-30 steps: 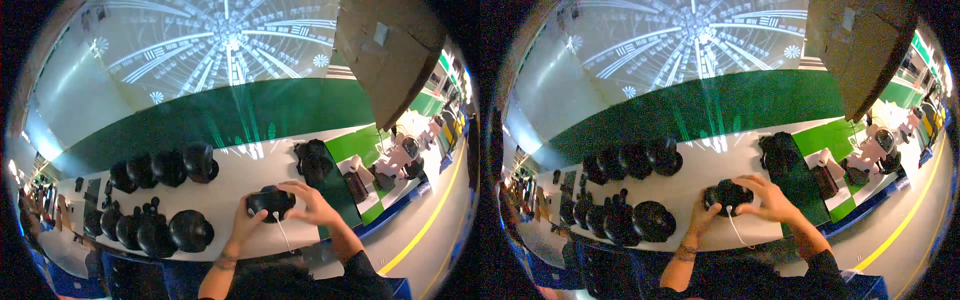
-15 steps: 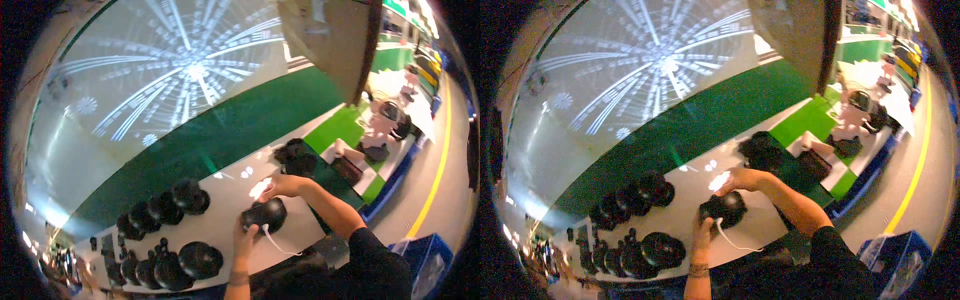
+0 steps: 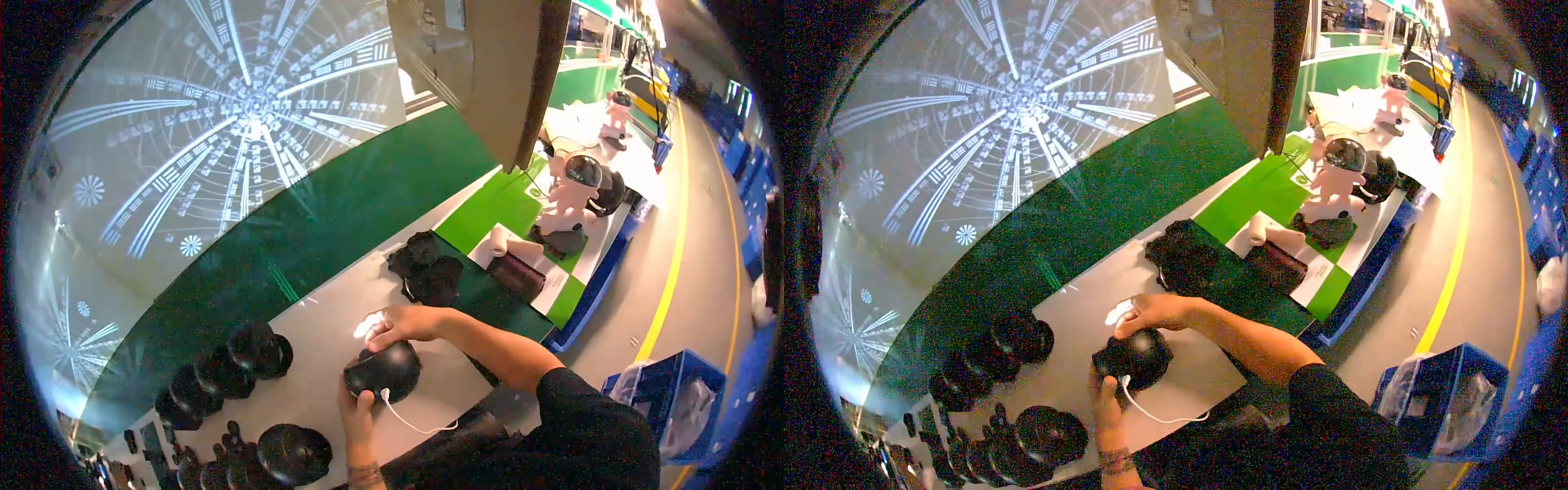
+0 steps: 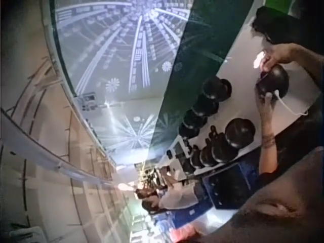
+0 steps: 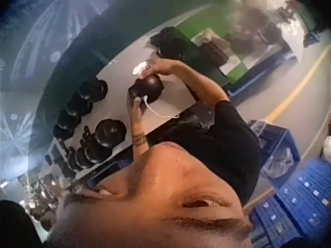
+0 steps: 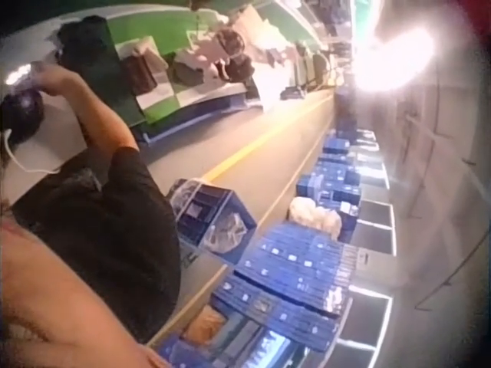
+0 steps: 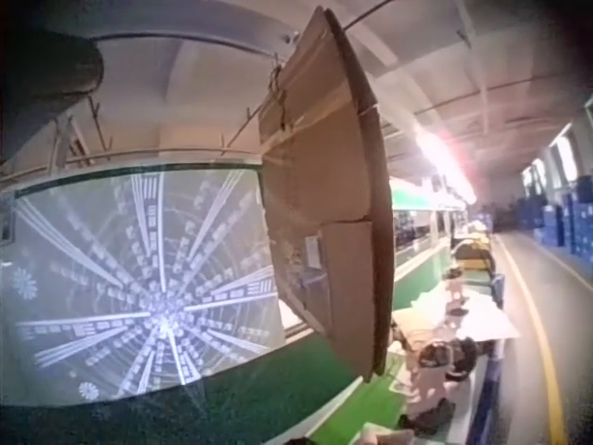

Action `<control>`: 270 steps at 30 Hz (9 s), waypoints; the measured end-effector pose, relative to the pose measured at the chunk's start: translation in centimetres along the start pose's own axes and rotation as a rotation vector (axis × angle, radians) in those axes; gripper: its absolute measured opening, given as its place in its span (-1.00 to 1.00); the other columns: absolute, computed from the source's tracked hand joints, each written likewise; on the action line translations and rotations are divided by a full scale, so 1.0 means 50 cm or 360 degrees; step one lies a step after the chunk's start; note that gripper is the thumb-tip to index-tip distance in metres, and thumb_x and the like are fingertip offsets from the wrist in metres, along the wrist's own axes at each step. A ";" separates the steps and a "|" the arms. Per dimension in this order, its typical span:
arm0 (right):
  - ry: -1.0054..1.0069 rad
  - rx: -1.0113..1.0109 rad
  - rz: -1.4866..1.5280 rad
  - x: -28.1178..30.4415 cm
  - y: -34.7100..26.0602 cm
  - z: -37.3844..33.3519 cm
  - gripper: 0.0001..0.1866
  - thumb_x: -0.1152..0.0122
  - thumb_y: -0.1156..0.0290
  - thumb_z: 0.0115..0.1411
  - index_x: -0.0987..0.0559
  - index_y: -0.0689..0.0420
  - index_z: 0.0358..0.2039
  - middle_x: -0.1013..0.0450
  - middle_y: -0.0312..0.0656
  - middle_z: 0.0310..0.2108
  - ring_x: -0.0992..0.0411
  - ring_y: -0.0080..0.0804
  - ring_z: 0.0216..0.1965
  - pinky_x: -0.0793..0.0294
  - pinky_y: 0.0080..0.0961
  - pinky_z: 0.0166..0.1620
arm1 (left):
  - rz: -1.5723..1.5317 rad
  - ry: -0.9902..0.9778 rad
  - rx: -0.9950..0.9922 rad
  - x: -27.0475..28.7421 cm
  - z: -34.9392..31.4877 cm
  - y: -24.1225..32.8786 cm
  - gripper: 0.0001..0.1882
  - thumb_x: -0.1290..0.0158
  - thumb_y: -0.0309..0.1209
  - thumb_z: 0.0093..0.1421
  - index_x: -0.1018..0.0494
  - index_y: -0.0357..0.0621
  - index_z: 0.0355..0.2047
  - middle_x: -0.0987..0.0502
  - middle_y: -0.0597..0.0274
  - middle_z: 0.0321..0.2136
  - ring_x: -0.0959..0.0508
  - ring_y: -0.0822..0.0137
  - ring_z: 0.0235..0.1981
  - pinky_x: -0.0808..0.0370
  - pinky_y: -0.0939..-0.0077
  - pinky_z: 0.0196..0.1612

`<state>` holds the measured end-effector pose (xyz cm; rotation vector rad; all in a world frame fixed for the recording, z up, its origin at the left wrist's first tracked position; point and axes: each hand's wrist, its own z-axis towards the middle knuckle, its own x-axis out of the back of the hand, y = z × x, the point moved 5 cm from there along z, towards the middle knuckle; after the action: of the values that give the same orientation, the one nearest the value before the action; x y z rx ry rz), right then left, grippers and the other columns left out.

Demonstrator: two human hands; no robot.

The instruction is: Testing security cameras by connecting them to power and verifying the lens focus against a calibration pattern.

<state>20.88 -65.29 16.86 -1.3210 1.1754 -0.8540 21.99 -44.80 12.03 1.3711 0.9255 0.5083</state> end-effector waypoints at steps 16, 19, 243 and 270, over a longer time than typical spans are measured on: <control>-0.0107 -0.0021 0.0185 0.029 0.049 0.030 -0.48 -0.31 0.22 0.18 -0.49 0.32 0.04 -0.55 -0.19 -0.07 -0.46 -0.44 -0.03 -0.35 -0.49 0.14 | 0.0011 -0.0009 -0.0091 -0.008 0.030 -0.012 -0.06 -0.31 0.12 -0.01 -0.21 -0.20 0.22 -0.41 0.17 0.04 -0.44 0.26 0.06 -0.43 0.38 0.12; 0.0086 -0.0007 -0.0111 0.052 0.051 0.029 -0.48 -0.34 0.19 0.16 -0.52 0.32 -0.01 -0.55 -0.18 -0.09 -0.47 -0.43 -0.04 -0.36 -0.49 0.13 | 0.0018 -0.0066 -0.0089 -0.005 0.053 -0.017 -0.14 -0.32 0.05 0.01 -0.27 -0.18 0.17 -0.44 0.18 0.02 -0.47 0.26 0.04 -0.45 0.35 0.13; -0.0007 0.0594 -0.1376 -0.043 -0.068 -0.053 0.14 -0.64 -0.07 -0.45 -0.28 0.17 0.13 -0.29 0.05 0.09 -0.35 0.08 0.08 -0.39 -0.16 0.12 | 0.0739 -0.0574 -0.0312 -0.004 0.063 0.084 0.47 -0.63 -0.19 -0.63 -0.01 -0.19 0.31 -0.21 0.07 0.25 -0.22 0.14 0.28 -0.13 0.24 0.35; 0.0194 0.0118 -0.0862 -0.036 0.016 -0.038 0.46 -0.71 0.01 -0.59 -0.12 0.30 0.33 -0.21 0.07 0.21 -0.24 -0.12 0.21 -0.16 -0.26 0.29 | 0.0233 -0.0572 -0.0451 0.044 0.041 0.050 0.24 -0.47 -0.07 -0.21 0.06 -0.20 0.34 -0.23 0.03 0.24 -0.23 0.11 0.28 -0.14 0.21 0.34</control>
<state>18.50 -63.97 16.60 -1.5698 0.8717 -1.3680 25.36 -43.88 13.76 1.2231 0.4448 0.4640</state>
